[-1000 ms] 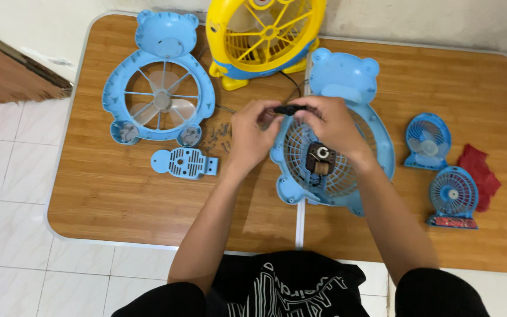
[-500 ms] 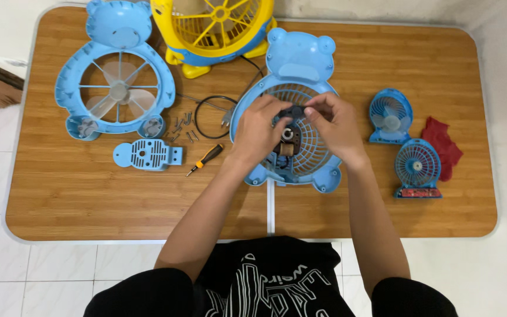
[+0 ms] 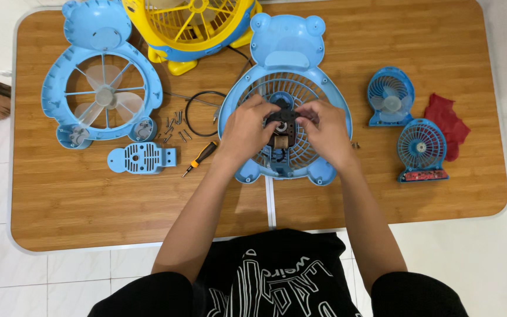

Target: The person assembles small electric fans on a wooden table using a screwdriver. They attach fan blades to motors, secure components with screws, and place the assembled units on the table. A larger disassembled fan remains nearby.

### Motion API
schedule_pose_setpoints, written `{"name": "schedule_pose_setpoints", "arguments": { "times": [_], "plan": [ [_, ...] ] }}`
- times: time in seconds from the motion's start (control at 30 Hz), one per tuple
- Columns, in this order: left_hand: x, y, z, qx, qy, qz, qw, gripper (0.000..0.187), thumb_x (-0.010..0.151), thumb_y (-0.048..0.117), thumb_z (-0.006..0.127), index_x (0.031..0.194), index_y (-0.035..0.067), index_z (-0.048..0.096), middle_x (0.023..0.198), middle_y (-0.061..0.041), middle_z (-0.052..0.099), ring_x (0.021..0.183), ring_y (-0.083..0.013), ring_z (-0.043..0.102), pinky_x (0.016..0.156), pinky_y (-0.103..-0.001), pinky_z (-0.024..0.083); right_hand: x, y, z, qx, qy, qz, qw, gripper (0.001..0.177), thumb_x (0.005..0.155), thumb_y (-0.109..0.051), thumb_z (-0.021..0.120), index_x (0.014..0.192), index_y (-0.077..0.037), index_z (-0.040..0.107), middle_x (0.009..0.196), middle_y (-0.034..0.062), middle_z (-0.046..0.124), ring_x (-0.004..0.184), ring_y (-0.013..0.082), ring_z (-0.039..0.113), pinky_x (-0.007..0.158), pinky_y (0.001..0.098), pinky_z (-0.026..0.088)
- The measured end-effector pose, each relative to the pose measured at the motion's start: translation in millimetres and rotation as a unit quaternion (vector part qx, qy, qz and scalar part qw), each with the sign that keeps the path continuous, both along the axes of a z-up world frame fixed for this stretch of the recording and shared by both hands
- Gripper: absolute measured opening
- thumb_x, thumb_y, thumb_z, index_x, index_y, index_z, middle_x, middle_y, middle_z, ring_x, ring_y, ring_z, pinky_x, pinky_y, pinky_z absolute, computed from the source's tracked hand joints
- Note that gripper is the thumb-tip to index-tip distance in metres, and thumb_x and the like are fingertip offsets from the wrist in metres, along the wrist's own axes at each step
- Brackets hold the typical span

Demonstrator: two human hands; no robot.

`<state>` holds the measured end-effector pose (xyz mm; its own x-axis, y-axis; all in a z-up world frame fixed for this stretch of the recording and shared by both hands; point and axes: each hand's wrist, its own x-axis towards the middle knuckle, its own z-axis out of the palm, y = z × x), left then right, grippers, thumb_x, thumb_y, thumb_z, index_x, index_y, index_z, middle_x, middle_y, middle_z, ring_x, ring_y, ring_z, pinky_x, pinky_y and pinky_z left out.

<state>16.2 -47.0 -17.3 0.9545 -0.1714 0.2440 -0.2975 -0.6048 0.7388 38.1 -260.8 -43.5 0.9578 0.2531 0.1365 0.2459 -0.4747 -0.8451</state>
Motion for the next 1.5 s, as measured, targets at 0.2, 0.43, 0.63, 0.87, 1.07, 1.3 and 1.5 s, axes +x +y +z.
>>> {"name": "schedule_pose_setpoints", "arguments": {
  "times": [0.2,0.43,0.63,0.87,1.07,1.3,1.5],
  "plan": [
    [-2,0,5,0.034,0.002,-0.008,0.999,0.024,0.078,0.009,0.083,0.101,0.008,0.077,0.096,-0.012,0.068,0.089,-0.036,0.068,0.075,-0.045,0.054,-3,0,0,-0.015,-0.028,0.011,0.999,0.022,0.086,0.001,0.077,0.108,0.0,0.069,0.1,0.0129,0.075,0.089,0.0202,0.075,0.08,0.0316,0.06],
    [-2,-3,3,0.026,0.008,-0.012,1.0,0.023,0.077,0.007,0.081,0.1,0.008,0.077,0.092,-0.011,0.07,0.083,-0.0323,0.071,0.073,-0.044,0.055,-8,2,10,-0.058,-0.063,0.05,0.995,0.035,0.081,-0.003,0.08,0.113,-0.002,0.069,0.1,0.0146,0.073,0.09,0.0252,0.073,0.079,0.0356,0.057],
    [-3,-4,1,0.035,-0.006,-0.01,0.999,0.022,0.077,0.007,0.081,0.099,0.007,0.077,0.089,-0.011,0.07,0.083,-0.0329,0.071,0.071,-0.044,0.054,-10,4,13,-0.07,-0.061,0.065,0.993,0.035,0.08,-0.005,0.081,0.112,-0.002,0.069,0.1,0.0148,0.072,0.088,0.0273,0.071,0.078,0.0369,0.056],
    [-2,-5,3,0.064,-0.005,-0.014,0.998,0.023,0.077,0.007,0.08,0.1,0.007,0.077,0.089,-0.011,0.07,0.083,-0.0328,0.07,0.073,-0.045,0.054,-11,4,15,-0.082,-0.062,0.059,0.993,0.027,0.083,-0.003,0.077,0.109,-0.001,0.071,0.094,0.0151,0.069,0.086,0.0297,0.069,0.076,0.0395,0.055],
    [-3,-5,3,0.071,-0.01,-0.017,0.997,0.021,0.077,0.008,0.08,0.098,0.007,0.076,0.089,-0.011,0.07,0.083,-0.0321,0.071,0.073,-0.044,0.055,-12,5,19,-0.097,-0.06,0.068,0.991,0.025,0.084,-0.003,0.075,0.109,-0.001,0.071,0.094,0.0152,0.069,0.087,0.032,0.067,0.078,0.0412,0.053],
    [-3,-6,4,0.084,-0.008,-0.016,0.996,0.019,0.078,0.008,0.08,0.096,0.007,0.076,0.088,-0.011,0.07,0.084,-0.0326,0.07,0.074,-0.045,0.054,-13,7,24,-0.098,-0.043,0.06,0.992,0.025,0.085,-0.005,0.075,0.109,-0.001,0.071,0.093,0.0147,0.068,0.087,0.0316,0.067,0.077,0.041,0.054],
    [-3,-7,3,0.094,-0.008,-0.014,0.995,0.019,0.076,0.008,0.08,0.094,0.007,0.075,0.089,-0.01,0.07,0.084,-0.0333,0.07,0.075,-0.045,0.054,-15,9,29,-0.086,-0.025,0.066,0.994,0.029,0.082,-0.007,0.076,0.11,-0.003,0.071,0.096,0.0129,0.07,0.087,0.0295,0.068,0.078,0.0402,0.054]
  ]
}}
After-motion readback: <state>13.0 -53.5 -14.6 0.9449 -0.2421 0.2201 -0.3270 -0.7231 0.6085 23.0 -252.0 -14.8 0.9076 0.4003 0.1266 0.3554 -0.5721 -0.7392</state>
